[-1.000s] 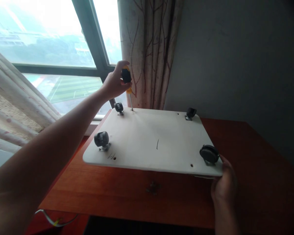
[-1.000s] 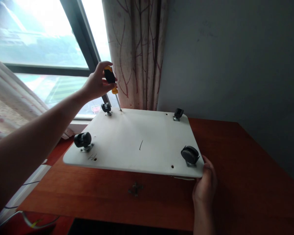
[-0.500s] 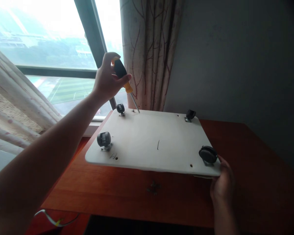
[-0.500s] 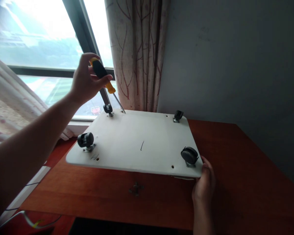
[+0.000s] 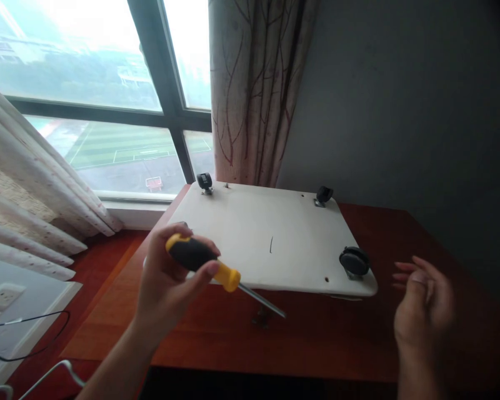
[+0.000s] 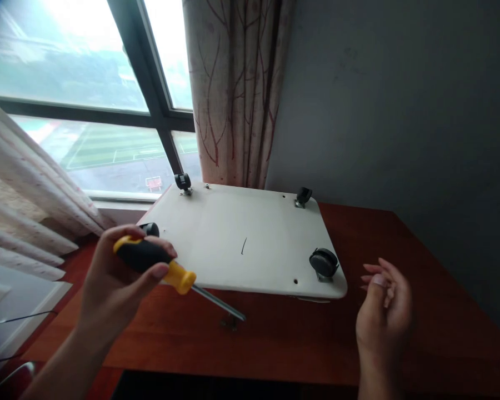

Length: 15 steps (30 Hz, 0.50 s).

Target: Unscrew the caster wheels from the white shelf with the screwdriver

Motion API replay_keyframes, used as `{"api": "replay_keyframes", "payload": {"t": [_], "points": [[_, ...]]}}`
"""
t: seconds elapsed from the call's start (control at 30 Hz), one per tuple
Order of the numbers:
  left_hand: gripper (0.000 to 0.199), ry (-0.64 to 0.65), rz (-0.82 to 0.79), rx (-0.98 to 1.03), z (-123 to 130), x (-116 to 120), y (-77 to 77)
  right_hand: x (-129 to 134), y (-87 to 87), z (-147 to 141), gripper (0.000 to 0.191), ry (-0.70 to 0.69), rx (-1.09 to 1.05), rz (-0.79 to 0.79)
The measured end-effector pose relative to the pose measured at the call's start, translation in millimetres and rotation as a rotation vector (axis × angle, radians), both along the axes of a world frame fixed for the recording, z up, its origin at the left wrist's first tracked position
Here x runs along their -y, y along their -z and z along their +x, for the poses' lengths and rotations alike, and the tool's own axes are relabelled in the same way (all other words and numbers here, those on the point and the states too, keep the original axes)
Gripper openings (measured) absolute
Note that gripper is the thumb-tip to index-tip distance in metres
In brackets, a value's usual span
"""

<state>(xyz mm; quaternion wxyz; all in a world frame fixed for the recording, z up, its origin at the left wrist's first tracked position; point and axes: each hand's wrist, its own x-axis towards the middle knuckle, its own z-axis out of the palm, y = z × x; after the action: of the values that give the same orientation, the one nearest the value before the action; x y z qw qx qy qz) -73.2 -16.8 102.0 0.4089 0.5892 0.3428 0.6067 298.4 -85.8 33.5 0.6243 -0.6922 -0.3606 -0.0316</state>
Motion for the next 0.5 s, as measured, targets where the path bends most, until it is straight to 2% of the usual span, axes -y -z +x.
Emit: {"api": "replay_keyframes", "payload": {"t": [0.13,0.2,0.27,0.33,0.4,0.5], "points": [[0.045,0.029,-0.108,0.018,1.5,38.7,49.1,-12.5,-56.1,-38.0,0.043,-0.268,0.179,-0.043],[0.045,0.029,-0.106,-0.007,-0.2,45.5,67.3,-29.2,-80.9,-64.7,0.033,-0.422,0.320,-0.122],[0.045,0.030,-0.092,-0.030,-3.3,46.4,80.2,-55.5,-98.2,-92.6,0.028,-0.552,0.488,-0.220],[0.046,0.038,-0.069,-0.044,-7.1,44.6,87.9,-90.4,-106.3,-119.5,0.035,-0.628,0.625,-0.355],[0.046,0.050,-0.052,-0.039,-10.1,43.2,91.1,-129.1,-106.8,-144.1,0.041,-0.660,0.713,-0.545],[0.045,0.039,-0.120,0.017,-10.1,45.2,89.9,-180.9,-102.5,-174.4,0.038,-0.763,0.675,-0.732]]}}
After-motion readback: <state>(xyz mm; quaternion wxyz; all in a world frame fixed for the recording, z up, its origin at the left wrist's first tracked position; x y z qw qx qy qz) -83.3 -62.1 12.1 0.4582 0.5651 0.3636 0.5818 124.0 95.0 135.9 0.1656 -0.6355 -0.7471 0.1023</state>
